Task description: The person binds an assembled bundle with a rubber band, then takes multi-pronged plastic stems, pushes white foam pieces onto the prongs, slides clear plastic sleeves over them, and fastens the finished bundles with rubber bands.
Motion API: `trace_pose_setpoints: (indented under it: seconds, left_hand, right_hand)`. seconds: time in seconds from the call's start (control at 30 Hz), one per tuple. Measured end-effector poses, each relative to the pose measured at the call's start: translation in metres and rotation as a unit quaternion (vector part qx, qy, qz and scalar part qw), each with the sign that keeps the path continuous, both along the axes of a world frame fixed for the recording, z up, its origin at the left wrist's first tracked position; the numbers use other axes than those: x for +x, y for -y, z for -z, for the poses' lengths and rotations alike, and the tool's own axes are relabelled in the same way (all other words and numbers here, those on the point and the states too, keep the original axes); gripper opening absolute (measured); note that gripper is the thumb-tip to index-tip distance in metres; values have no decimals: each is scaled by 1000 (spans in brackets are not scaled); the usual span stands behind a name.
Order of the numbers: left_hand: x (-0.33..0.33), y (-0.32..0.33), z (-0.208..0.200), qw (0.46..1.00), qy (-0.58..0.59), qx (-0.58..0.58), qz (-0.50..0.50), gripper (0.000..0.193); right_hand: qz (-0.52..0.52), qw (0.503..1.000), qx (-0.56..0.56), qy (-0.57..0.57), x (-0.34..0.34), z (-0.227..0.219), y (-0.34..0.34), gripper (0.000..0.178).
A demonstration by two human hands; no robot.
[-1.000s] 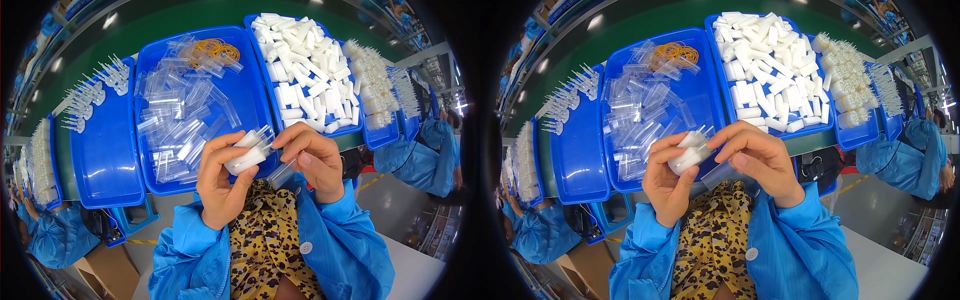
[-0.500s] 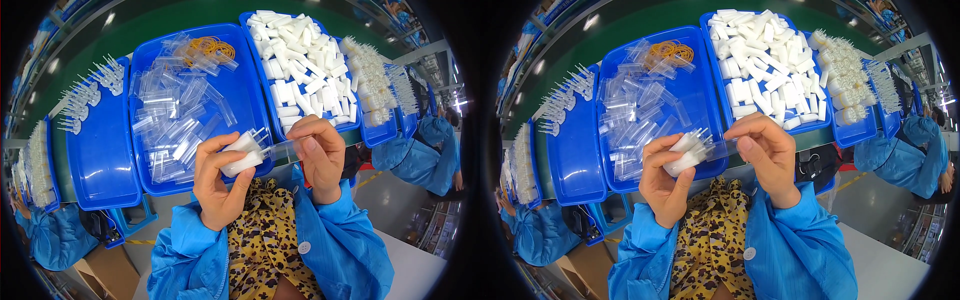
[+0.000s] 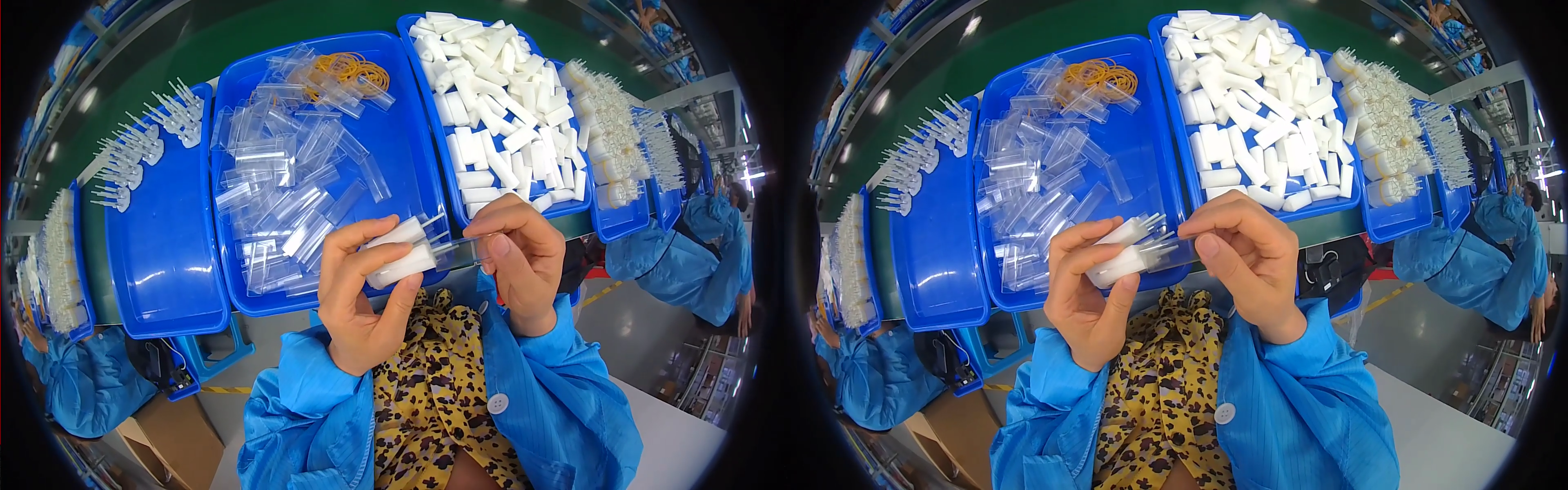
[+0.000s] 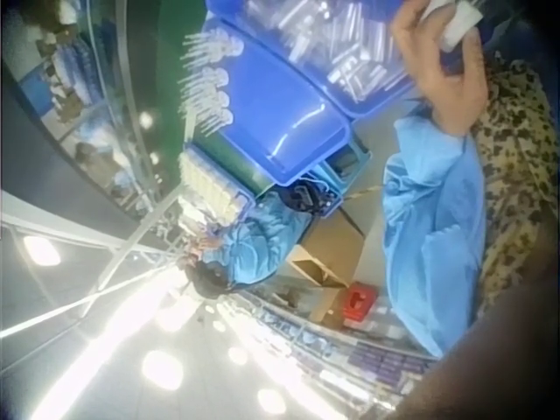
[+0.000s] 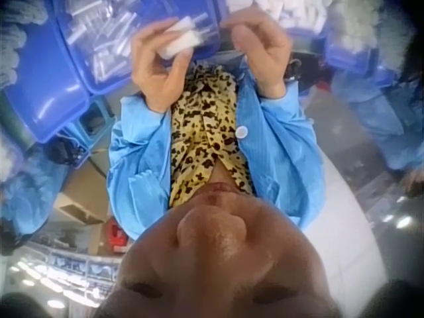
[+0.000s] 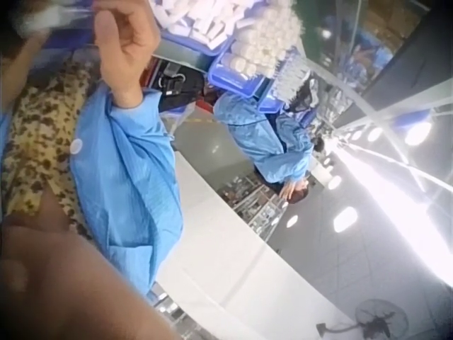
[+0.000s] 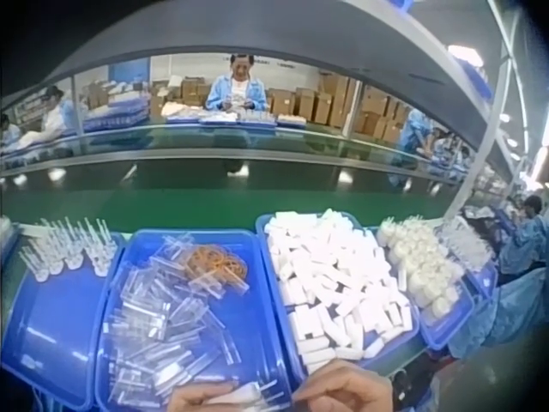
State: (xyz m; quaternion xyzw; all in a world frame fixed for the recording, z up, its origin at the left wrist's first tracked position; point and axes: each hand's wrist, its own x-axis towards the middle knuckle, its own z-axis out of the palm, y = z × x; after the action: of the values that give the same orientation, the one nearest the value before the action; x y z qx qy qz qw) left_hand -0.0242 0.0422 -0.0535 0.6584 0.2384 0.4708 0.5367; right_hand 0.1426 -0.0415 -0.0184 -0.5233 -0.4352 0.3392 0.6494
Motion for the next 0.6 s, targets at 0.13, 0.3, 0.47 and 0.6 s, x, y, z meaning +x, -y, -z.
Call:
trace_pose_setpoints:
  seconds: [0.13,0.3,0.47,0.6]
  left_hand:
    - [0,-1,0,1000,0,8,3,26]
    - [0,-4,-2,998,-25,60,5,27]
    - [0,-4,-6,993,-51,101,-6,28]
    - [1,-4,-3,988,-68,138,-22,28]
  right_hand:
    - [14,1000,22,-11,-7,3,-2,14]
    - [36,999,35,15,-10,5,-4,14]
    - [51,998,28,21,-11,6,-7,14]
    - [38,998,-6,42,-7,5,-12,15]
